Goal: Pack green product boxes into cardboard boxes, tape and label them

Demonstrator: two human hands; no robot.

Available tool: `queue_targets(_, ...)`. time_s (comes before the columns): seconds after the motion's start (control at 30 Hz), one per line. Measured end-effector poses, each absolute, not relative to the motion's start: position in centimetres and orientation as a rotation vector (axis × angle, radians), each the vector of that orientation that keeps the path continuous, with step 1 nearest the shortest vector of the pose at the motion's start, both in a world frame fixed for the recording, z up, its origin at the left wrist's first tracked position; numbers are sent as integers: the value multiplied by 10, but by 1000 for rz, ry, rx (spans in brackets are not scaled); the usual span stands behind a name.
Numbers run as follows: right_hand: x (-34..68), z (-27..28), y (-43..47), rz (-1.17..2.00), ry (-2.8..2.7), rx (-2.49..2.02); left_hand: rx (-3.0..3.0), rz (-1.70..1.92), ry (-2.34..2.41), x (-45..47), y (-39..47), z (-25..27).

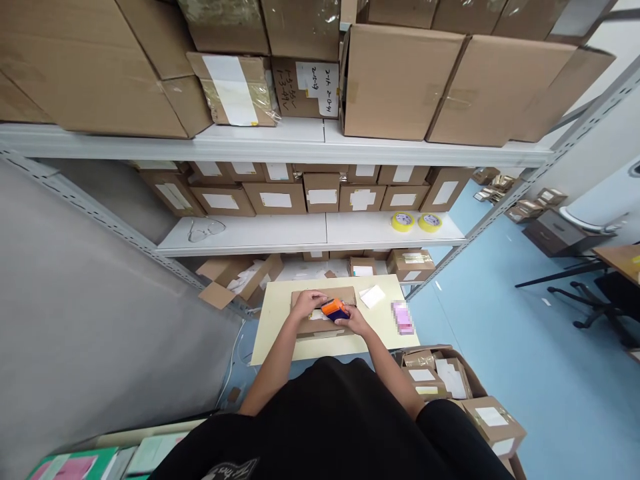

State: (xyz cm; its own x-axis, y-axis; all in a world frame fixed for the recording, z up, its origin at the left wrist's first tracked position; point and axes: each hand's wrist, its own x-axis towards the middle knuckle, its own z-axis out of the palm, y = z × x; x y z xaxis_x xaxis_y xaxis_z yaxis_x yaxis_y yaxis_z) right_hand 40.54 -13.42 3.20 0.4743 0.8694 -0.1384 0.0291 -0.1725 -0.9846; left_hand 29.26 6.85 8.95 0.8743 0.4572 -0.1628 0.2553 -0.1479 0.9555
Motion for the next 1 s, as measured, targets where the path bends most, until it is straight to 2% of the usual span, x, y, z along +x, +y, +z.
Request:
queue_targets(0.13,404,44,-135,755,-889,-1666,1691,392,648,287,67,94)
queue_targets(0.23,399,52,-136,650,-908,-1772,1608,400,644,282,65,95)
queue_targets(0.43,395,74,-129,581,-907,-1935,1625,558,773,274,56,102)
queue_targets(0.67,439,91,-163,567,-959,-2264,1496,874,1033,217,128,116)
queue_targets(0.8,456,97,-177,538,-1053,-2382,1487,789,1028,193,151,100)
queue_targets(1.0,464,110,-139,453,-1162,-2578,1252,808,1177,184,152,49)
